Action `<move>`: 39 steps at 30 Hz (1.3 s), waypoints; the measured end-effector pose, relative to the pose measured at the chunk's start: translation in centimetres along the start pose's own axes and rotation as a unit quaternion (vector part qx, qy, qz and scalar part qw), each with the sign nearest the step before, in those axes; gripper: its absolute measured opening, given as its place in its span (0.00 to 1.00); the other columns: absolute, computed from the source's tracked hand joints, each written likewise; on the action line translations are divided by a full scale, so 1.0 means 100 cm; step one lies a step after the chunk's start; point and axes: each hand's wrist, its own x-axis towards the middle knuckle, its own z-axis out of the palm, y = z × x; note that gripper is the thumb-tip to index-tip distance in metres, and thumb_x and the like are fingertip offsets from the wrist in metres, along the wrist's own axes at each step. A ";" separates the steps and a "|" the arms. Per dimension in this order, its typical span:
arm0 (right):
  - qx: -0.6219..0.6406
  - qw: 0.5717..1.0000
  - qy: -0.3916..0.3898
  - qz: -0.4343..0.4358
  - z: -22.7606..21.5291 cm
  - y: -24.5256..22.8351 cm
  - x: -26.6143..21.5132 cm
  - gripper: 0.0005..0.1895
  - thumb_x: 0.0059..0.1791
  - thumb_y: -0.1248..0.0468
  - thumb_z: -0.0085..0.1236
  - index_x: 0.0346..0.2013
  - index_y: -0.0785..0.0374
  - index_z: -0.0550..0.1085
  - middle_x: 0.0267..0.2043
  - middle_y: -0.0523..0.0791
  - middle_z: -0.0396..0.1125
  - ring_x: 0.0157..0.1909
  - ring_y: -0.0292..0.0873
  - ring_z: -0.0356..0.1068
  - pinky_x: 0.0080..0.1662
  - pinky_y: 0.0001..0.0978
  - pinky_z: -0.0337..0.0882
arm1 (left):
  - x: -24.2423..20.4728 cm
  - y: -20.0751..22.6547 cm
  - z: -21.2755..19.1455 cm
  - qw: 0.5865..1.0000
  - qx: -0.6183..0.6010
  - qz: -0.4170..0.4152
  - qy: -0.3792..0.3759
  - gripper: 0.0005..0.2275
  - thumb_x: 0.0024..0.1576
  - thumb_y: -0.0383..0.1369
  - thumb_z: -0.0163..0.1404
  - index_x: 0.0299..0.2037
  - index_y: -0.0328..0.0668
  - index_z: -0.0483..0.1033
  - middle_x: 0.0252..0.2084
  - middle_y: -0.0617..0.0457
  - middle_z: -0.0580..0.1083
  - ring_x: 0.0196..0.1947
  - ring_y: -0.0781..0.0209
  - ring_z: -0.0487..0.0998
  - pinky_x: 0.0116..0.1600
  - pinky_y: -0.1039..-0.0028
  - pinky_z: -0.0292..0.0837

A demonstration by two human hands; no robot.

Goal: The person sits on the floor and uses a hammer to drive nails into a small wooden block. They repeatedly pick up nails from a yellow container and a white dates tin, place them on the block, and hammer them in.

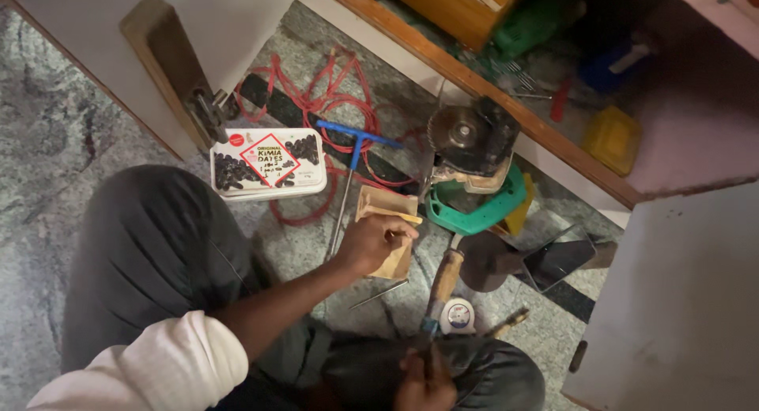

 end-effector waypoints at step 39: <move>-0.008 0.996 0.011 0.092 0.002 -0.052 -0.003 0.15 0.43 0.75 0.55 0.43 0.72 0.80 0.26 0.47 0.74 0.28 0.37 0.71 0.34 0.28 0.71 | -0.018 -0.031 0.028 0.946 0.305 0.111 0.029 0.05 0.47 0.31 0.60 0.33 0.51 0.85 0.30 0.45 0.80 0.31 0.50 0.80 0.54 0.60 0.67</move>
